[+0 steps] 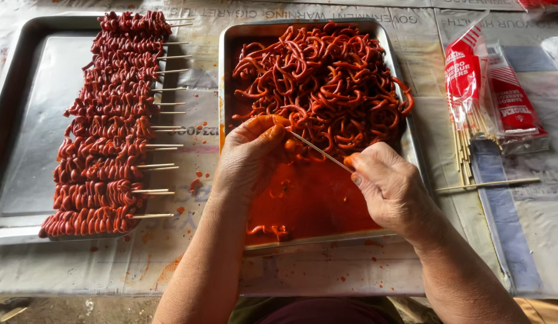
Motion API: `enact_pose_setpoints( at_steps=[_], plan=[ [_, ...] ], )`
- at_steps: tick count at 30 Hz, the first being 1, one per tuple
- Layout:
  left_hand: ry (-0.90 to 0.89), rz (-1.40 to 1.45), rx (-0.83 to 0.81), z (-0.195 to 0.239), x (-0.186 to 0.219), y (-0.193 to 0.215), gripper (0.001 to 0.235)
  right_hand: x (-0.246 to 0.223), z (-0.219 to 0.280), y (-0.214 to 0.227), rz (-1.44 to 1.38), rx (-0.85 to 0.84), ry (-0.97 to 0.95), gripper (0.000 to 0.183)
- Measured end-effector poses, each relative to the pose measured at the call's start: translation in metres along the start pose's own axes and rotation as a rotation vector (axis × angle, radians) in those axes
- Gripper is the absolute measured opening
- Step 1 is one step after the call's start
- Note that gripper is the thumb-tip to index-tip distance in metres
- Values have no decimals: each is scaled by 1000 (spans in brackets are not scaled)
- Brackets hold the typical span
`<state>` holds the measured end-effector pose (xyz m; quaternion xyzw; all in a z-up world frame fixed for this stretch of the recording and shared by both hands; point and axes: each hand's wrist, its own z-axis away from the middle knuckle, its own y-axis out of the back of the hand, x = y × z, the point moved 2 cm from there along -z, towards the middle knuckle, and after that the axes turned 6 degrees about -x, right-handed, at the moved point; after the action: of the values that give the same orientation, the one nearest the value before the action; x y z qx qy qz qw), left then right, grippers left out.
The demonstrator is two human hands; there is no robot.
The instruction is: The person threads red, spiral-cut sausages from a metal tray onto thin bamboo skewers. They use both hands to guide the sausage onto the stick and then place the completed skewer onto a second metal tray. The process is repeated continuously throughout the clip.
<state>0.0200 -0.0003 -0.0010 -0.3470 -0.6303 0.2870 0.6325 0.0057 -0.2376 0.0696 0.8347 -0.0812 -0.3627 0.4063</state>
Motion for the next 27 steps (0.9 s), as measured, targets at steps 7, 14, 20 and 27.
enact_pose_setpoints(
  at_steps=[7, 14, 20, 27],
  plan=[
    [-7, 37, -10, 2, -1, -8, 19, -5, -1, -6, 111, 17, 33, 24],
    [-15, 67, 29, 2, -5, -4, 17, -8, -3, -7, 135, 7, 28, 22],
    [-58, -51, 62, 1, -5, -6, 19, -8, -2, -7, 140, 1, 11, 22],
    [-195, -255, 87, 4, -10, -12, 23, -13, -1, -14, 117, 8, -19, 24]
  ],
)
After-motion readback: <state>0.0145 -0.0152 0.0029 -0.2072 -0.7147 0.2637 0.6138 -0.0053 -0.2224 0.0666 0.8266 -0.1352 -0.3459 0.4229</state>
